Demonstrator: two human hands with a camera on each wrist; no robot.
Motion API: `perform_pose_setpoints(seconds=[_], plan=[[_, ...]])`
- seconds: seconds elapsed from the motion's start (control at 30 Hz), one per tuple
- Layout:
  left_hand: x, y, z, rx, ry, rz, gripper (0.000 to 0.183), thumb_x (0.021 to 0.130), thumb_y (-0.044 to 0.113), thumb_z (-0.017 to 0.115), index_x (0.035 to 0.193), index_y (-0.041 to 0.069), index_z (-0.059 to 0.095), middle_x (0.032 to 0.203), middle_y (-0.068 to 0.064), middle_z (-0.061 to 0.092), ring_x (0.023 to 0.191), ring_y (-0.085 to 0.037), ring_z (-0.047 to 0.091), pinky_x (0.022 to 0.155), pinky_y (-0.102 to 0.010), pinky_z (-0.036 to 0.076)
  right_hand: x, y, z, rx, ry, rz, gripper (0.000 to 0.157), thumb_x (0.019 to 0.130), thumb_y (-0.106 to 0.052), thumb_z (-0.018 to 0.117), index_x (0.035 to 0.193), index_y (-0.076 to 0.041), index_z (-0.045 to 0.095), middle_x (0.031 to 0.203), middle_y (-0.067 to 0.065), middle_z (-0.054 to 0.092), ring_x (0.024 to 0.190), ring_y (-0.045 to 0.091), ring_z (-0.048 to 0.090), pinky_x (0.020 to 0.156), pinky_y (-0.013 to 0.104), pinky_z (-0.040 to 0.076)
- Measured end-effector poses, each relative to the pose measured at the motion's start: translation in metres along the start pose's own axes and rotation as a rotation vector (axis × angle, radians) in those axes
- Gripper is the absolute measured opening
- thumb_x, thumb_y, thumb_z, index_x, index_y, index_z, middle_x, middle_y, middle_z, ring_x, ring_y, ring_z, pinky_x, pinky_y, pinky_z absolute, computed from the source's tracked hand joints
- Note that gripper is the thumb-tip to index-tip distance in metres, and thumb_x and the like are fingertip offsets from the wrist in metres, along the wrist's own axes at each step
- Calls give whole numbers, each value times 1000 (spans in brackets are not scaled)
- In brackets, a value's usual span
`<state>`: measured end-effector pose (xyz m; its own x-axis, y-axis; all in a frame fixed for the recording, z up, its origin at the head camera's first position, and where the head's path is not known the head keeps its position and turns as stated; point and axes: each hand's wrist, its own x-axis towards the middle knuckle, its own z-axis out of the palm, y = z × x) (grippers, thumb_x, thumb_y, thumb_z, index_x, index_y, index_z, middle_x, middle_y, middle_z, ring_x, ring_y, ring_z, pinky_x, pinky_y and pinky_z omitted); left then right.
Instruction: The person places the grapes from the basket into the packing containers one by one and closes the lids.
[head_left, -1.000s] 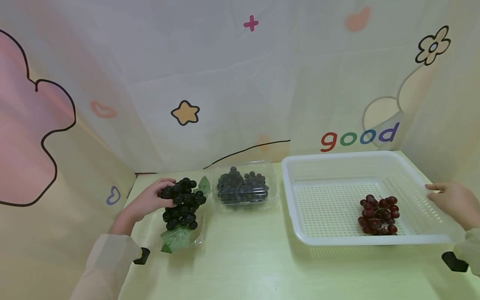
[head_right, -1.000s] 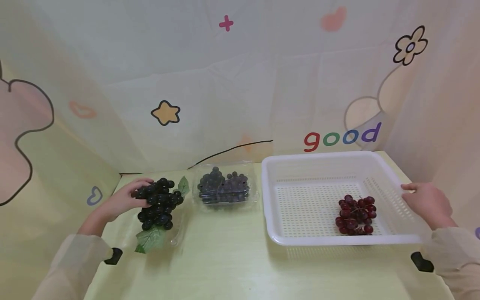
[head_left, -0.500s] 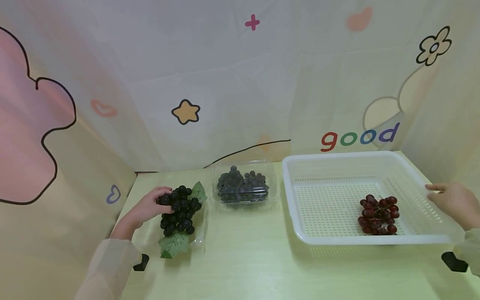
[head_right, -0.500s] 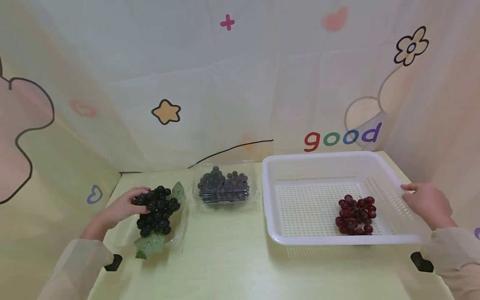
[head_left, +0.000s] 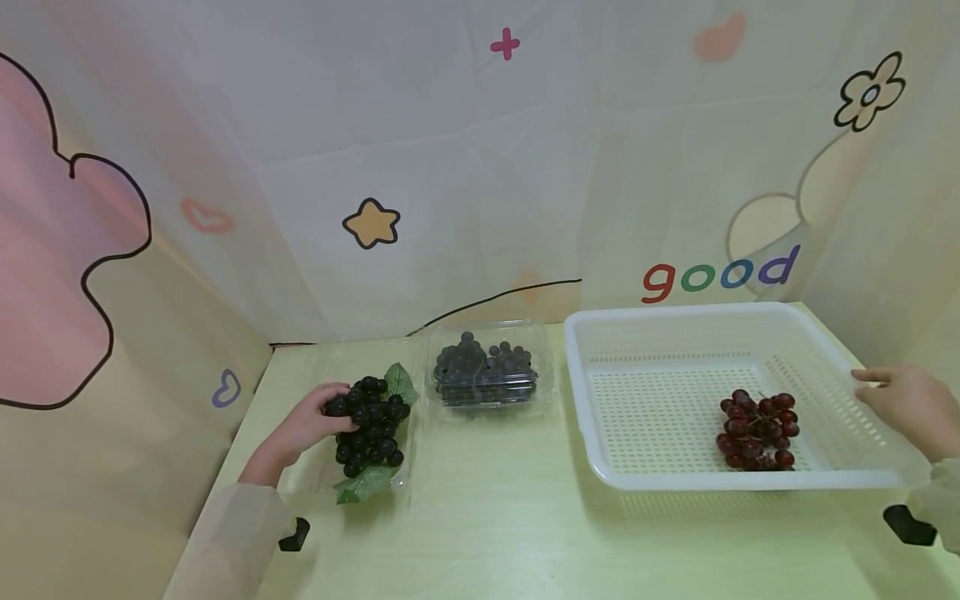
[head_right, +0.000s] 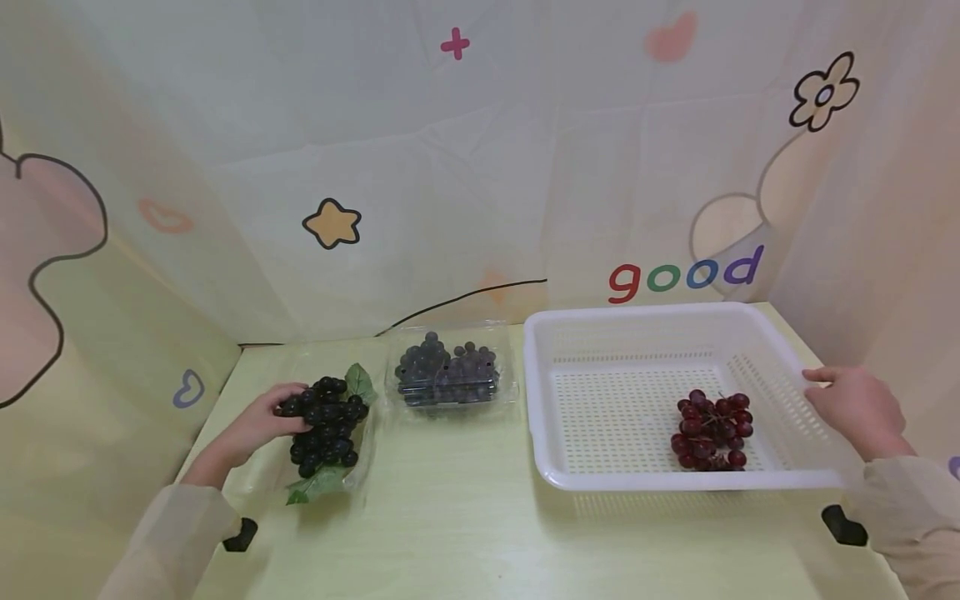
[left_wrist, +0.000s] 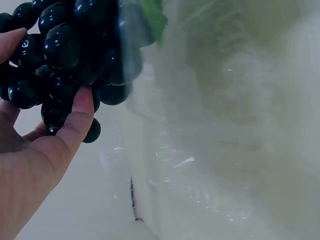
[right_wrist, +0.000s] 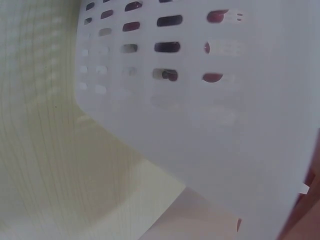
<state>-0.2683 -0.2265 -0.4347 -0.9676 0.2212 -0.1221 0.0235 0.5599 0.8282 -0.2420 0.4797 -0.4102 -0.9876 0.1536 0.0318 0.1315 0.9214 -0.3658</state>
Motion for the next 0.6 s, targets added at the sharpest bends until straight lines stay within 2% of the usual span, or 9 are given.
perform_pose_setpoints(seconds=[0.17, 0.23, 0.4, 0.6], plan=[[-1, -5, 5, -37, 1, -11, 45, 80, 13, 60, 119, -3, 45, 141, -20, 19, 128, -42, 16, 91, -49, 37, 1, 1, 1, 7, -10, 26, 41, 84, -16, 48, 113, 13, 48, 113, 43, 36, 82, 46, 48, 55, 31, 32], [-1, -7, 7, -51, 2, -14, 47, 79, 13, 60, 120, -3, 44, 142, -20, 18, 128, -42, 16, 91, -49, 37, 1, 1, 1, 13, -12, 36, 41, 84, -16, 47, 113, 14, 48, 113, 44, 36, 83, 47, 47, 56, 33, 33], [-2, -14, 12, -100, 5, -22, 52, 79, 10, 60, 126, -3, 39, 142, -20, 17, 122, -39, 27, 84, -39, 43, 2, 1, 2, 28, -21, 62, 42, 84, -16, 46, 114, 14, 47, 114, 44, 34, 90, 52, 44, 62, 43, 36], [1, -21, 22, -113, 0, -53, 61, 79, 8, 59, 132, -2, 32, 144, -19, 14, 127, -41, 20, 87, -41, 42, 2, 1, 3, 39, -18, 75, 41, 84, -15, 47, 113, 14, 47, 114, 43, 35, 87, 51, 46, 61, 44, 36]])
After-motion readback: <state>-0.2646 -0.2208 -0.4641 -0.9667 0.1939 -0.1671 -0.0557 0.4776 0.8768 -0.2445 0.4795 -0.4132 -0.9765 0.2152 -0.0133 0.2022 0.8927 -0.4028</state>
